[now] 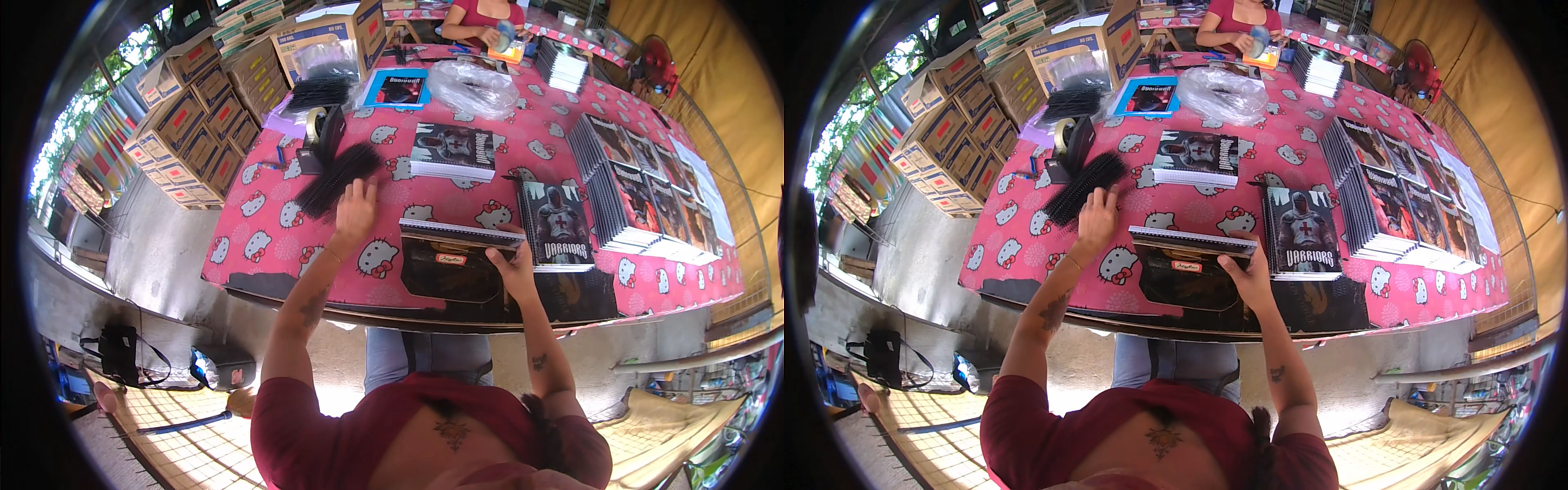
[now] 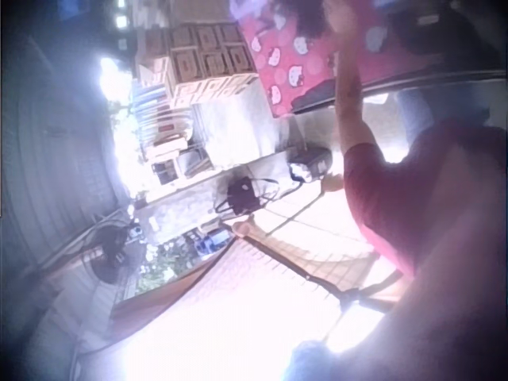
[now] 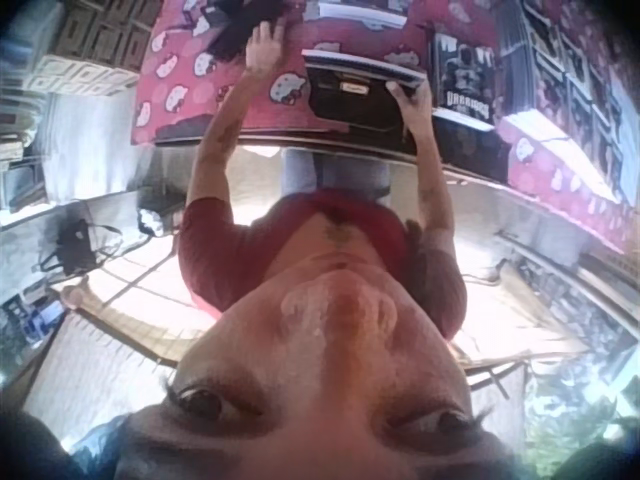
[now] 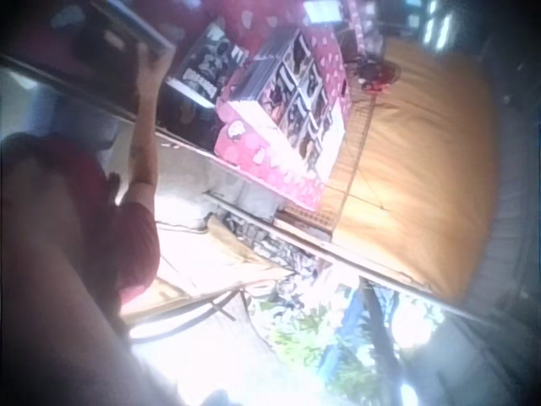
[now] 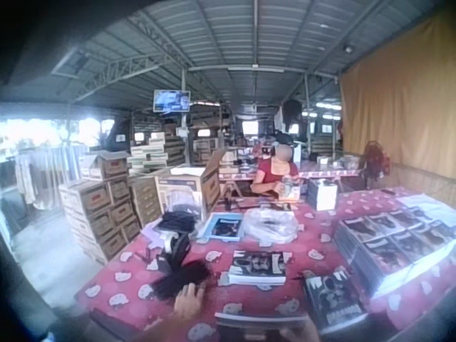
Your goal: The person manually threads a spiral binding coil through the pre-punched holes of a notebook and rotates the coil by hand to bind the pages together.
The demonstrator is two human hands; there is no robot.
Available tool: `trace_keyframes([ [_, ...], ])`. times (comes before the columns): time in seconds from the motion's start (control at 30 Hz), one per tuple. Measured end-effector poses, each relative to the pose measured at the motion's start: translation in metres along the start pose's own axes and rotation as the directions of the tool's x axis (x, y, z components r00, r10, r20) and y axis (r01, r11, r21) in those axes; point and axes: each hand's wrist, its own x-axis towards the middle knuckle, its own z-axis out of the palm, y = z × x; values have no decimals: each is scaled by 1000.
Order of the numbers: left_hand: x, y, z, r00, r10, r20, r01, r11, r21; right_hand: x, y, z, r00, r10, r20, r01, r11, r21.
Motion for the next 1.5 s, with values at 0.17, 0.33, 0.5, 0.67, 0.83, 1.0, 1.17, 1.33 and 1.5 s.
trace_keyframes([
  [0.17,-12,4,-32,991,-118,64,127,978,-168,10,-70,23,885,-462,-65,376,788,-487],
  [0.33,8,47,-96,969,-215,-122,115,829,-547,32,-96,89,769,-522,369,588,351,-729],
  [0.5,-8,61,-147,962,-272,-9,168,619,-768,56,-61,113,869,-340,360,488,463,-740],
  [0.67,-27,64,-158,940,-312,135,292,538,-791,59,-62,109,860,-381,338,502,520,-691],
  [0.83,-26,69,-148,937,-350,9,190,485,-853,59,-66,112,857,-381,348,511,529,-678],
  [1.0,-22,69,-136,951,-306,-53,135,562,-816,60,-66,112,856,-388,341,510,531,-677],
  [1.17,-21,73,-135,941,-335,-51,146,536,-832,61,-65,111,859,-379,343,506,535,-677],
  [1.33,-18,67,-131,945,-327,-1,145,425,-893,61,-67,111,852,-395,345,519,543,-660],
  [1.5,-13,54,-132,990,-139,-13,62,517,-854,60,-67,107,869,-302,391,494,540,-681],
])
